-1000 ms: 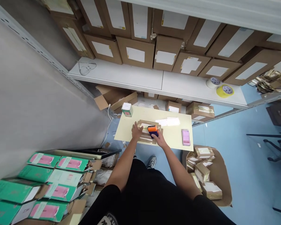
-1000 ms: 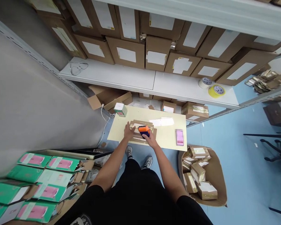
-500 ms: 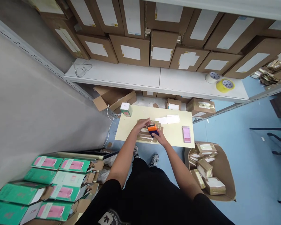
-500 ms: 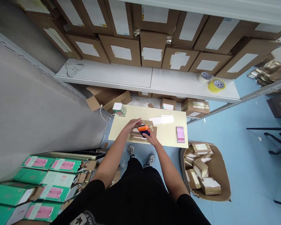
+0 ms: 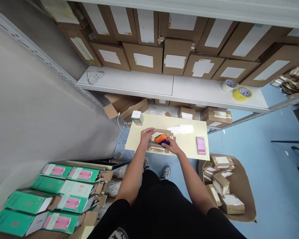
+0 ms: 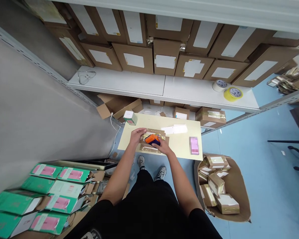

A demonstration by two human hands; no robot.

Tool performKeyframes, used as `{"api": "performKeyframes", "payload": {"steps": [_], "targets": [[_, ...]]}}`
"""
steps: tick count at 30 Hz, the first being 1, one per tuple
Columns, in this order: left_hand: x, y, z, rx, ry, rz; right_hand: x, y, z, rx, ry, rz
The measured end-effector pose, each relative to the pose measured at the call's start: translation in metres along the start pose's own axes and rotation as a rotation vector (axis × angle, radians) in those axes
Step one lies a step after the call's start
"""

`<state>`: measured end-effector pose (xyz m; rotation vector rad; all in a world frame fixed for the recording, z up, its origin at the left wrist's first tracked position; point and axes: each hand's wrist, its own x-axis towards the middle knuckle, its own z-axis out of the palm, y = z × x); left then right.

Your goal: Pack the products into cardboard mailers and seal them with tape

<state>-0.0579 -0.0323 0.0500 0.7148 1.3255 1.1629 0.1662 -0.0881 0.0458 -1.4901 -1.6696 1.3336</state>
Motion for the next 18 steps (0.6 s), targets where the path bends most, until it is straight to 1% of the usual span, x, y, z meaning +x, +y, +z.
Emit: {"api": "performKeyframes", "payload": {"steps": [3,4,8,10,13,16,18], "targets": [[-0.008,-0.004,-0.002,-0.052,0.169,0.049,0.007,-0.016,-0.01,-0.205,-0.065,-0.064],[-0.011,-0.007,-0.002,-0.066,0.217,0.06,0.009,-0.021,-0.012,-0.282,-0.065,-0.058],[-0.024,-0.024,0.001,-0.107,0.392,0.095,0.015,-0.035,-0.015,-0.541,-0.005,0.086],[-0.029,-0.033,0.003,-0.132,0.462,0.121,0.017,-0.038,-0.015,-0.593,0.022,0.128],[-0.031,-0.042,0.0,-0.178,0.544,0.156,0.02,-0.04,-0.018,-0.606,0.028,0.132],[-0.023,-0.046,-0.013,-0.205,0.676,0.2,0.024,-0.039,-0.023,-0.606,0.029,0.152],[-0.015,-0.048,-0.025,-0.227,0.739,0.192,0.027,-0.038,-0.026,-0.6,0.031,0.173]]}}
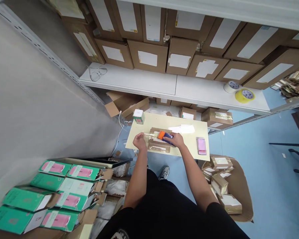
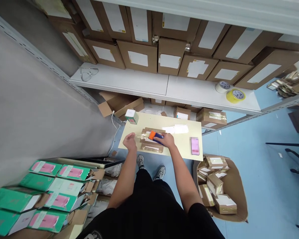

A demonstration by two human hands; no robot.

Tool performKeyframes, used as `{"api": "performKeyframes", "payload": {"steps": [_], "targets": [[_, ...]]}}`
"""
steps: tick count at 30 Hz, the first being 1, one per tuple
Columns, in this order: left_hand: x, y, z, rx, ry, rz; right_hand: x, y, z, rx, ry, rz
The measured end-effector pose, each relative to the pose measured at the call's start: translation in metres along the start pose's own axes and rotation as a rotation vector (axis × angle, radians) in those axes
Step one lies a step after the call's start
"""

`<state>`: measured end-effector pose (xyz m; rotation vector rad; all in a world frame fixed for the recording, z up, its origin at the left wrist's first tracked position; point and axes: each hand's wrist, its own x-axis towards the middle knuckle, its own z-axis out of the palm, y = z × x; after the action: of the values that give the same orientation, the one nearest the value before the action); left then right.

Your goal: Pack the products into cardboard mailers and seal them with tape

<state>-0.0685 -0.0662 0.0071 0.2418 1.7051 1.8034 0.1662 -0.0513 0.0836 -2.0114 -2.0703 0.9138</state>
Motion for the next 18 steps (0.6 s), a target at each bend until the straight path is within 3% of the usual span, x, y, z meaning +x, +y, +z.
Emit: {"api": "performKeyframes", "payload": {"steps": [8,14,18], "targets": [[0.026,-0.021,-0.004,0.142,-0.01,-0.224,0.011,0.0,0.007,-0.003,0.009,0.021],[0.026,-0.04,0.004,0.327,-0.016,-0.291,0.01,-0.005,0.01,-0.036,0.011,0.008],[0.023,-0.048,0.005,0.488,-0.107,-0.317,0.009,-0.008,0.01,-0.055,0.015,0.014]]}}
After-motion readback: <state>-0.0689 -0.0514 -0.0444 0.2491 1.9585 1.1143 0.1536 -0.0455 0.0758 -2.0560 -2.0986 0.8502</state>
